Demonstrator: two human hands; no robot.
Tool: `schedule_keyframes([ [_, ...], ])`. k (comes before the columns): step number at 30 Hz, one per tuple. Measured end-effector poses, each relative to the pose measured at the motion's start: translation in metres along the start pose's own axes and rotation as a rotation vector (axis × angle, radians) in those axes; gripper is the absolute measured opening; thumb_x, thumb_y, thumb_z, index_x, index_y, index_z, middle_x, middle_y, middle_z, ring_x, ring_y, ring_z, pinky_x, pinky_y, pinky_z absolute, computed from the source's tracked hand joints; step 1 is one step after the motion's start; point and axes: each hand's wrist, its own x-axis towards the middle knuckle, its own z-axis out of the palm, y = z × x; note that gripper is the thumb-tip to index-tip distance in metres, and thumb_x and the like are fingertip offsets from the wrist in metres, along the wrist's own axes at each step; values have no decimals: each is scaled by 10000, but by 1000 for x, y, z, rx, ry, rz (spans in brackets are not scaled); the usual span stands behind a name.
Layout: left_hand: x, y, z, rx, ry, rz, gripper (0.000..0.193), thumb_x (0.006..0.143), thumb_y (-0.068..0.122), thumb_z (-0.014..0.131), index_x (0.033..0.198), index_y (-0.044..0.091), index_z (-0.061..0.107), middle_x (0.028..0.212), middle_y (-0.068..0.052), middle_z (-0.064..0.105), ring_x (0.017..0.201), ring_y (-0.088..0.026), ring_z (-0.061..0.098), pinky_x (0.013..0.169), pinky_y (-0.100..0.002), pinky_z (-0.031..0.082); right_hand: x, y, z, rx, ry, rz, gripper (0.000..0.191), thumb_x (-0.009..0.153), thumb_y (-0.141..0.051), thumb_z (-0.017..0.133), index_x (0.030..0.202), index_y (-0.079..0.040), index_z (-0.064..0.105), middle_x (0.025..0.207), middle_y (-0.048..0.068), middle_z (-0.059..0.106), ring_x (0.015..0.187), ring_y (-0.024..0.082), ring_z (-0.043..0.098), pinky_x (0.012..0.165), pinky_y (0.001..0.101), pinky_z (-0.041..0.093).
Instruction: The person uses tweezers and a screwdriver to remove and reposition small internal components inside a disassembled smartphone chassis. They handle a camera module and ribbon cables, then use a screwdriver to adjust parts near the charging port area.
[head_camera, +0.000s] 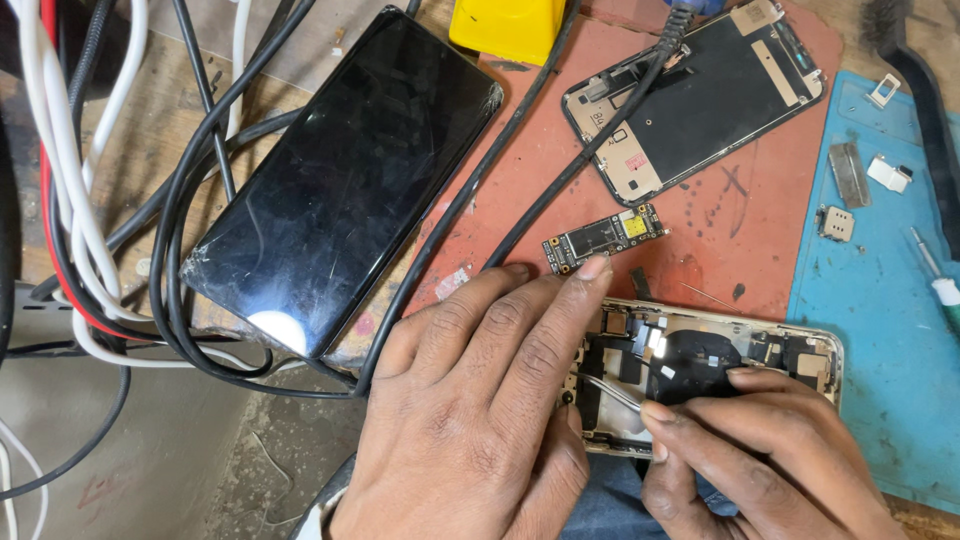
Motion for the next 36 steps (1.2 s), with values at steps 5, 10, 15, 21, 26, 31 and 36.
schedule_keyframes([
  [5, 1, 2, 2, -9, 50, -15, 628, 759, 245, 625, 1355, 48, 584, 1317, -135, 644, 1302, -332, 565, 1087, -486, 383, 0, 0, -3, -33, -28, -2, 290, 764, -212, 840, 1044, -189, 768, 939, 8, 712, 928, 173, 713, 1047, 465, 561],
  [10, 2, 2, 2, -5, 37, -22, 469, 771, 258, 610, 1208, 95, 664, 1329, -108, 637, 1312, -319, 557, 1070, -483, 397, 0, -1, -4, -19, -42, 9, 303, 752, -209, 838, 1047, -196, 766, 937, 2, 706, 928, 174, 710, 1043, 464, 556],
  [15, 2, 3, 1, -9, 24, -39, 492, 766, 261, 624, 1220, 76, 668, 1338, -107, 636, 1317, -317, 550, 1066, -484, 398, -1, 1, -4, -24, -37, -2, 312, 752, -201, 835, 1056, -196, 771, 939, 3, 699, 931, 182, 706, 1042, 462, 554],
  [21, 3, 4, 0, -4, 41, -22, 454, 752, 263, 630, 1157, 58, 649, 1333, -130, 630, 1313, -333, 553, 1055, -487, 405, -2, 1, -3, -23, -26, -4, 308, 740, -217, 847, 1038, -193, 775, 937, 6, 706, 935, 181, 710, 1049, 464, 554],
  [26, 4, 3, -2, -55, 55, -1, 505, 748, 265, 637, 1196, 30, 634, 1313, -152, 630, 1296, -353, 566, 1055, -491, 412, -1, 1, -4, -25, -19, -21, 307, 733, -218, 845, 1029, -178, 772, 942, 16, 704, 936, 194, 706, 1042, 464, 550],
  [31, 3, 0, -6, -104, 64, -11, 491, 789, 251, 637, 1219, 16, 600, 1331, -175, 621, 1295, -375, 571, 1075, -494, 415, 0, -1, -4, -20, -21, 1, 310, 733, -227, 857, 1030, -182, 780, 934, 3, 707, 925, 178, 709, 1048, 460, 551],
  [36, 3, 1, -4, -88, 67, 10, 495, 792, 261, 635, 1223, 22, 598, 1332, -180, 603, 1279, -387, 567, 1044, -505, 406, 4, -6, -4, 9, 29, -5, 299, 742, -194, 844, 1031, -177, 770, 931, -7, 702, 926, 173, 708, 1042, 452, 552],
])
